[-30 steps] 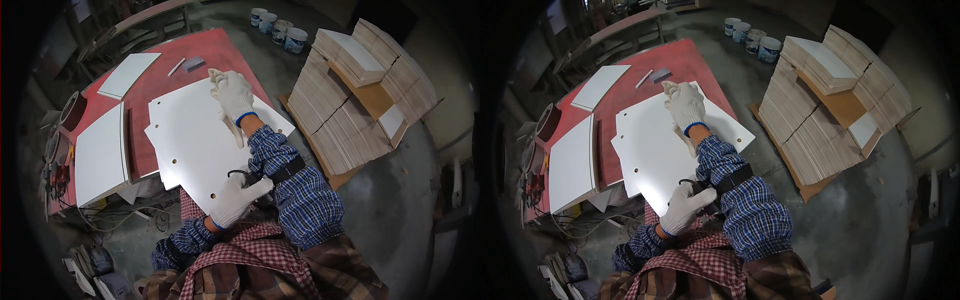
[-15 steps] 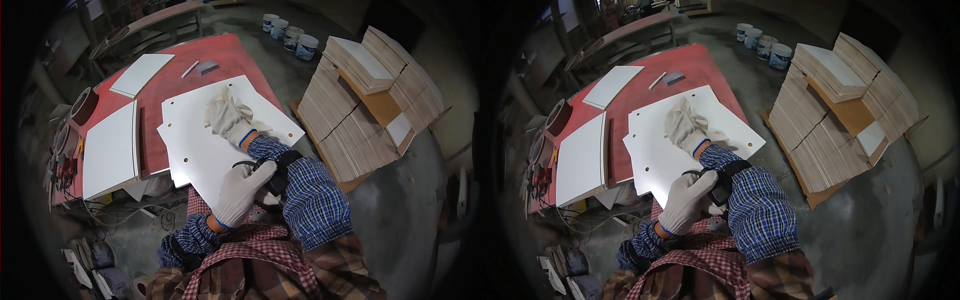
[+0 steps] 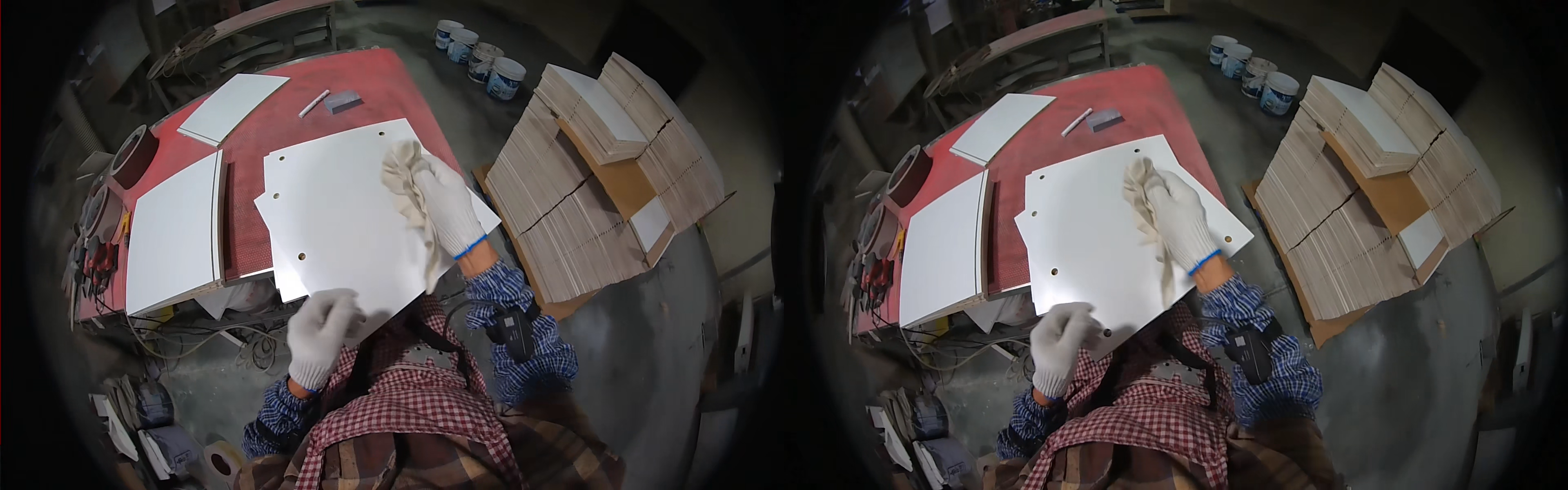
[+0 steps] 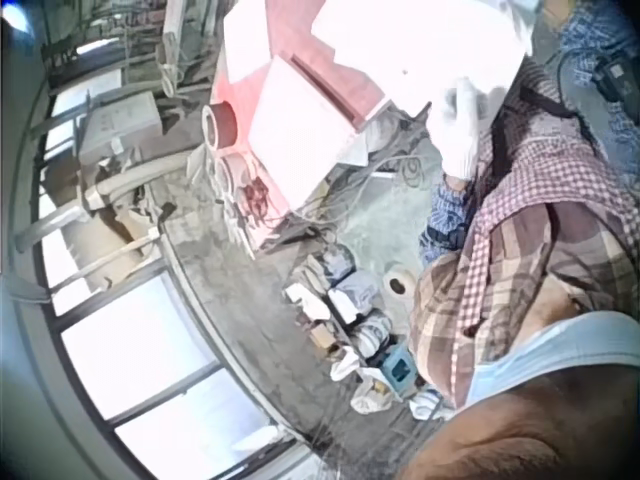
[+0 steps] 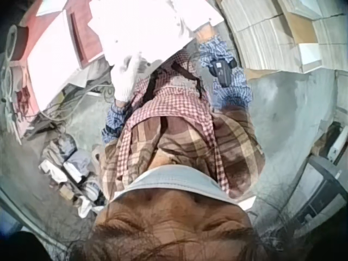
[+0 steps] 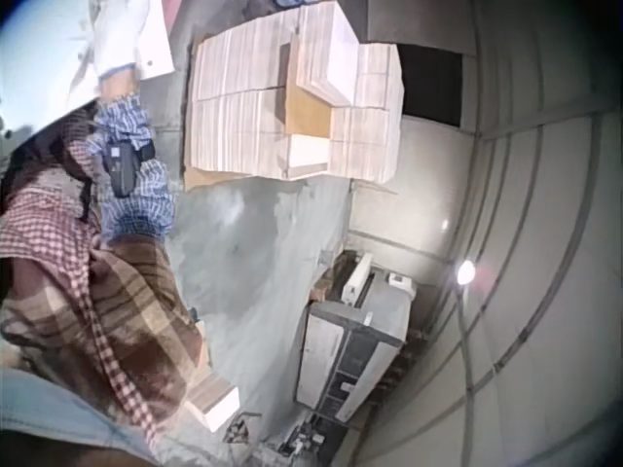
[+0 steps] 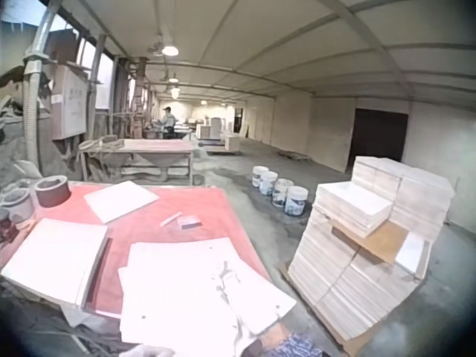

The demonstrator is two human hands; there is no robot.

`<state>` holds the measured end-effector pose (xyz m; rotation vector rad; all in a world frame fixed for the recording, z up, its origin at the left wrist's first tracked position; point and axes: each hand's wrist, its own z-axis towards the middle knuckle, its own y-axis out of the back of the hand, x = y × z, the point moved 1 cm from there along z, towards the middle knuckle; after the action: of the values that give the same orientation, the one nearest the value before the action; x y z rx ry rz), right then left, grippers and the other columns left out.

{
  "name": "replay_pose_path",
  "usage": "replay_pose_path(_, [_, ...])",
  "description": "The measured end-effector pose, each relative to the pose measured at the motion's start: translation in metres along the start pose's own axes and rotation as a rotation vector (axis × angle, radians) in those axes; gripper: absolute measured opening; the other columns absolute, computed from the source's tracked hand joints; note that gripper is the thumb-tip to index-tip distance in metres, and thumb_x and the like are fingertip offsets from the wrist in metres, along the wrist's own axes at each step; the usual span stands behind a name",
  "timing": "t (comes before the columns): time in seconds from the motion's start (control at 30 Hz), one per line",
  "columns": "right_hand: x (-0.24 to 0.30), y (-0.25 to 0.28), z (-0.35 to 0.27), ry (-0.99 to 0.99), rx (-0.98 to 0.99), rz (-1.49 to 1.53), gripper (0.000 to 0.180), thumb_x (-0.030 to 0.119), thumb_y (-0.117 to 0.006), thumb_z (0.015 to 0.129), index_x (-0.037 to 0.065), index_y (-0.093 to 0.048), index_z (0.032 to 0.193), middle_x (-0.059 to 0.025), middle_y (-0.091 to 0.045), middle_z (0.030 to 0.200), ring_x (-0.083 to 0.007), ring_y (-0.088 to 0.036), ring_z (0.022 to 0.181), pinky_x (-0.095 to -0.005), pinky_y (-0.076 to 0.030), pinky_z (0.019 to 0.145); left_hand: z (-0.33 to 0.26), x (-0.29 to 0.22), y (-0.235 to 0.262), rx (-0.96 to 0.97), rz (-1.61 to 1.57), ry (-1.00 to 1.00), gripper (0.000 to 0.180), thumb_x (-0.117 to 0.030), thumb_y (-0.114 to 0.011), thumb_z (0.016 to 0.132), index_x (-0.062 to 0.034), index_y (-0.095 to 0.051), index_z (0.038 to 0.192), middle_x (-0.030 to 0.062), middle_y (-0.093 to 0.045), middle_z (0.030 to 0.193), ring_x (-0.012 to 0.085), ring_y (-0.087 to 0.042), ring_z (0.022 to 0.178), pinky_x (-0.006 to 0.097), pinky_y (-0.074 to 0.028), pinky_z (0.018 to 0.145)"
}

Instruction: Wiping, sanding, and marking white furniture panels for quality control or assembly preparation.

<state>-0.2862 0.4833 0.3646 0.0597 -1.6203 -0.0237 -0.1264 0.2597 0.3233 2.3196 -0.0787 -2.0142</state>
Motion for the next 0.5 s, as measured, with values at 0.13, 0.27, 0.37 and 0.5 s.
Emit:
replay_pose_path(0.13, [-0.06, 0.045, 0.0, 0.388, -0.202, -0.711, 0.039, 0.02, -0.057, 0.094, 0.012, -0.063, 0.132, -0.0113, -0.064, 0.128, -0.0288, -0.062, 0.112, -0.0429, -0.055, 0.09, 0.011, 0.051, 0.027, -0.6, 0.295, -0.215, 0.032, -0.022, -0.068, 0.098, 0.003, -0.061, 0.115, 0.0057, -0.064, 0.093, 0.0103, -0.06, 0.08, 0.026, -0.052, 0.069])
replay_pose_path(0.27, [-0.059, -0.008, -0.011, 0.325, 0.19, -1.347, 0.051, 0.034, -0.06, 0.09, 0.016, -0.055, 0.137, -0.0099, -0.051, 0.144, -0.0374, -0.039, 0.141, -0.0465, -0.042, 0.109, 0.009, 0.086, 0.016, -0.286, -0.286, 0.39, 0.032, -0.025, -0.068, 0.099, -0.0004, -0.057, 0.116, 0.0055, -0.063, 0.099, 0.0187, -0.064, 0.079, 0.031, -0.055, 0.068])
replay_pose_path(0.37, [-0.077, -0.06, -0.027, 0.71, 0.384, -1.241, 0.058, 0.04, -0.061, 0.09, 0.012, -0.052, 0.14, -0.0141, -0.044, 0.152, -0.0386, -0.024, 0.151, -0.0496, -0.022, 0.123, 0.002, 0.057, -0.032, 0.086, -0.698, 0.542, 0.029, -0.02, -0.062, 0.102, -0.0026, -0.056, 0.124, 0.0058, -0.067, 0.105, 0.022, -0.073, 0.089, 0.029, -0.059, 0.059])
replay_pose_path(0.5, [-0.12, -0.054, -0.01, 0.668, 0.417, -1.161, 0.061, 0.041, -0.058, 0.094, 0.008, -0.05, 0.144, -0.0216, -0.036, 0.158, -0.0382, -0.021, 0.153, -0.0459, -0.018, 0.125, 0.004, 0.065, -0.008, 0.158, -0.756, 0.529, 0.036, -0.016, -0.062, 0.101, 0.0053, -0.053, 0.129, 0.0136, -0.069, 0.111, 0.0222, -0.075, 0.087, 0.019, -0.054, 0.049])
